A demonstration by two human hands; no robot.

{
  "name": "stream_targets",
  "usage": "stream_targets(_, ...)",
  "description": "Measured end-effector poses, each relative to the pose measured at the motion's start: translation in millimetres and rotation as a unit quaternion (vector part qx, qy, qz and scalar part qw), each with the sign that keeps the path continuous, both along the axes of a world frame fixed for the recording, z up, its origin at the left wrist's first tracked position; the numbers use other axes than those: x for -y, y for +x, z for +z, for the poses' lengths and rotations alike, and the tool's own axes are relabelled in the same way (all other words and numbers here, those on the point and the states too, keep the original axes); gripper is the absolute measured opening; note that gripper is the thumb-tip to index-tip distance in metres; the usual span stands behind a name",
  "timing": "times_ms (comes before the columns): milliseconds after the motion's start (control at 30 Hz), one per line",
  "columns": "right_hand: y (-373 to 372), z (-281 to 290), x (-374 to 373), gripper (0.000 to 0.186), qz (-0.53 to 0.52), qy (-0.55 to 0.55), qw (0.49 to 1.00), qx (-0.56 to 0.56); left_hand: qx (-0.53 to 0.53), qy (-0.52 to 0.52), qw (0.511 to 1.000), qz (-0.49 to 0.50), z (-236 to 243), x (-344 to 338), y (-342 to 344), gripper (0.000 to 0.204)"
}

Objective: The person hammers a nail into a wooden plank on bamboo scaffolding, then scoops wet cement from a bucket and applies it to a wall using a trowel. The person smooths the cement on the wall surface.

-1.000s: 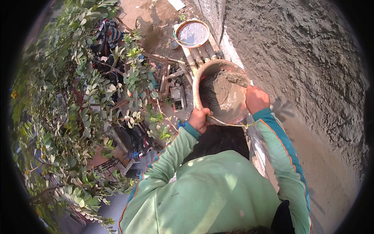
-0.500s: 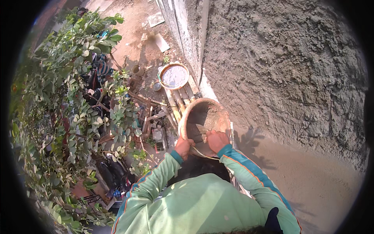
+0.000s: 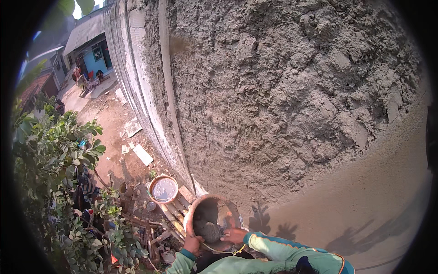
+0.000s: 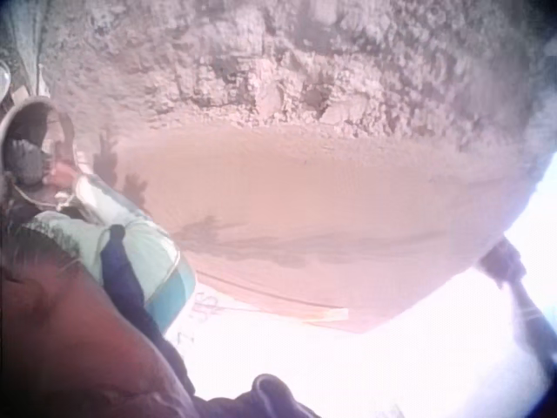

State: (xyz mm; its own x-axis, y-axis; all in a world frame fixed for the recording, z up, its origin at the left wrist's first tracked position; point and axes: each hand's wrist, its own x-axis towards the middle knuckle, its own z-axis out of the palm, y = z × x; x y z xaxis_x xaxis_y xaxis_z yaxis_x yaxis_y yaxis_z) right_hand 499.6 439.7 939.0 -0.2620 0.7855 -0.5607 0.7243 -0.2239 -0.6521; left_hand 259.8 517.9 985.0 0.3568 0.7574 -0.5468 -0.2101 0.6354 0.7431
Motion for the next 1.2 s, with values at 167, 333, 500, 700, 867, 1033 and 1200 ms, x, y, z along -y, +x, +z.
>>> stream_targets(167,49.5,32.1,-3.3,0.063,-0.01,-0.008,0.985,0.171,0.024,-0.097,0.995,0.006,11.5,3.0,2.0,0.053)
stream_targets(333,55.9,86.4,-12.7,0.059,0.009,-0.018,0.971,0.238,0.026,-0.127,0.989,0.078,18.1,17.5,14.8,0.036)
stream_targets(500,54.4,107.0,-23.9,0.061,0.001,-0.01,0.973,0.232,0.042,-0.119,0.988,0.084,-7.5,25.3,8.0,0.043)
stream_targets(700,54.4,118.9,-64.1,0.052,0.054,0.039,0.972,0.223,0.077,-0.153,0.974,0.151,14.5,26.4,-11.5,0.04)
stream_targets(867,21.4,206.8,-137.8,0.051,0.104,0.092,0.967,0.214,0.088,-0.188,0.96,0.188,-17.3,-1.1,-38.4,0.019)
stream_targets(1033,-32.4,318.1,-225.9,0.043,0.129,0.219,0.947,0.195,0.012,-0.16,0.962,0.221,-7.2,-47.6,-63.0,0.017)
stream_targets(1200,-56.9,418.4,-332.7,0.035,0.161,0.15,0.974,-0.055,0.004,-0.222,0.919,0.325,-56.2,-87.8,-102.7,0.009)
